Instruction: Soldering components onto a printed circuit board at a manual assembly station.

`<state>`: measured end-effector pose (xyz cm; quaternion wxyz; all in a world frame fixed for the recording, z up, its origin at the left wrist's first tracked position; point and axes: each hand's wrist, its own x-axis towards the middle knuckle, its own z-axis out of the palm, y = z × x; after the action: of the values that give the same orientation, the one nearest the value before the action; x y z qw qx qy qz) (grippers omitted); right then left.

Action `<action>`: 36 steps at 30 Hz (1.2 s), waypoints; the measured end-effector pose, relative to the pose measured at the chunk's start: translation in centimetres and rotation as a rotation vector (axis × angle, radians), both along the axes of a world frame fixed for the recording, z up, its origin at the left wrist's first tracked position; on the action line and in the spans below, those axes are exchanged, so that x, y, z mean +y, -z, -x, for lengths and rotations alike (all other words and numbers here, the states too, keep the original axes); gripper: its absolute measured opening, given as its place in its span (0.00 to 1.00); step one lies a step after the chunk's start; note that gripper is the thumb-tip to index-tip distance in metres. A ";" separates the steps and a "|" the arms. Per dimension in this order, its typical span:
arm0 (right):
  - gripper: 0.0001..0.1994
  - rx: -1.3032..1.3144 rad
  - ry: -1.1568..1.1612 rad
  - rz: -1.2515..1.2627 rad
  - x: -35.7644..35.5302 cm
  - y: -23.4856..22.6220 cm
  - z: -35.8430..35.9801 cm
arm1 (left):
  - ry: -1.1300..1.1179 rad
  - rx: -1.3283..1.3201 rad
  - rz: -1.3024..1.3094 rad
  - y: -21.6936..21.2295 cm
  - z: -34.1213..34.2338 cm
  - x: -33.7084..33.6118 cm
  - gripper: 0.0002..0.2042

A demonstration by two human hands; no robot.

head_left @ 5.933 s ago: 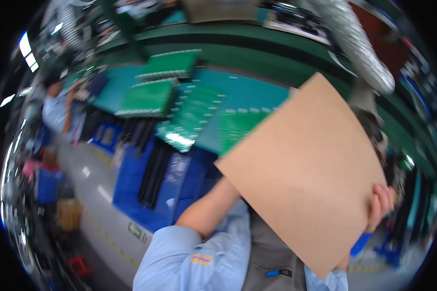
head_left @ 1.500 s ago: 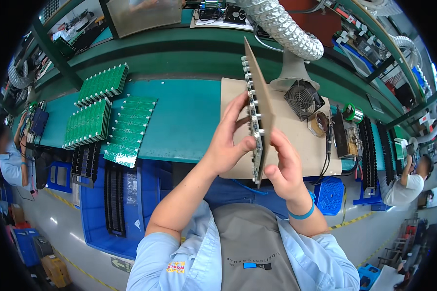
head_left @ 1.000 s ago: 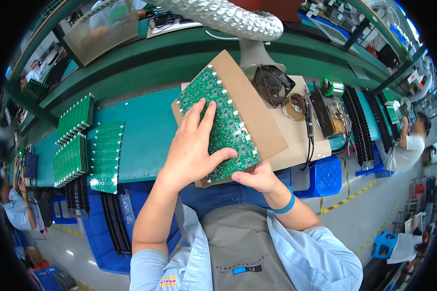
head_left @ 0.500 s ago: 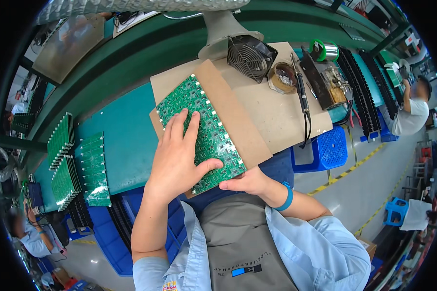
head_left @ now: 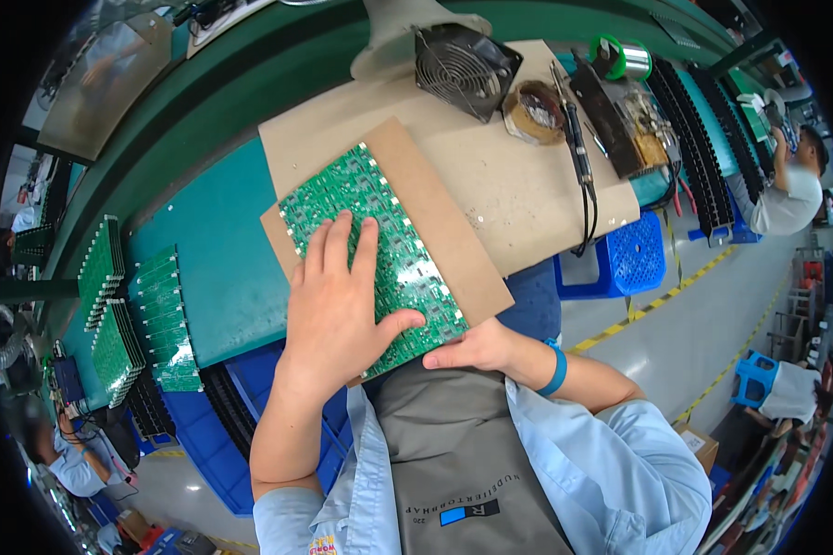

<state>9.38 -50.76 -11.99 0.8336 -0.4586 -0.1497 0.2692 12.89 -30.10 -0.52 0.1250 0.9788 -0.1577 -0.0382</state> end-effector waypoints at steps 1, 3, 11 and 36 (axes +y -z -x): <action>0.40 0.012 -0.022 -0.009 -0.1 0.0 -0.1 | -0.001 -0.002 0.000 0.0 0.1 -0.1 0.54; 0.40 0.035 -0.035 -0.017 -0.4 0.3 -0.2 | 0.005 0.004 -0.012 0.3 0.1 -0.2 0.54; 0.40 -0.113 0.065 0.174 -0.8 -0.4 -0.6 | 0.017 -0.044 -0.064 1.1 0.1 -0.5 0.52; 0.19 0.305 -0.105 0.203 -1.6 0.0 0.0 | 0.011 -0.100 -0.134 2.3 0.5 -1.2 0.49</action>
<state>9.42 -52.32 -12.01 0.7809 -0.4857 -0.0177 0.3925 12.38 -31.29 -2.86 0.0510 0.9848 -0.1662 -0.0006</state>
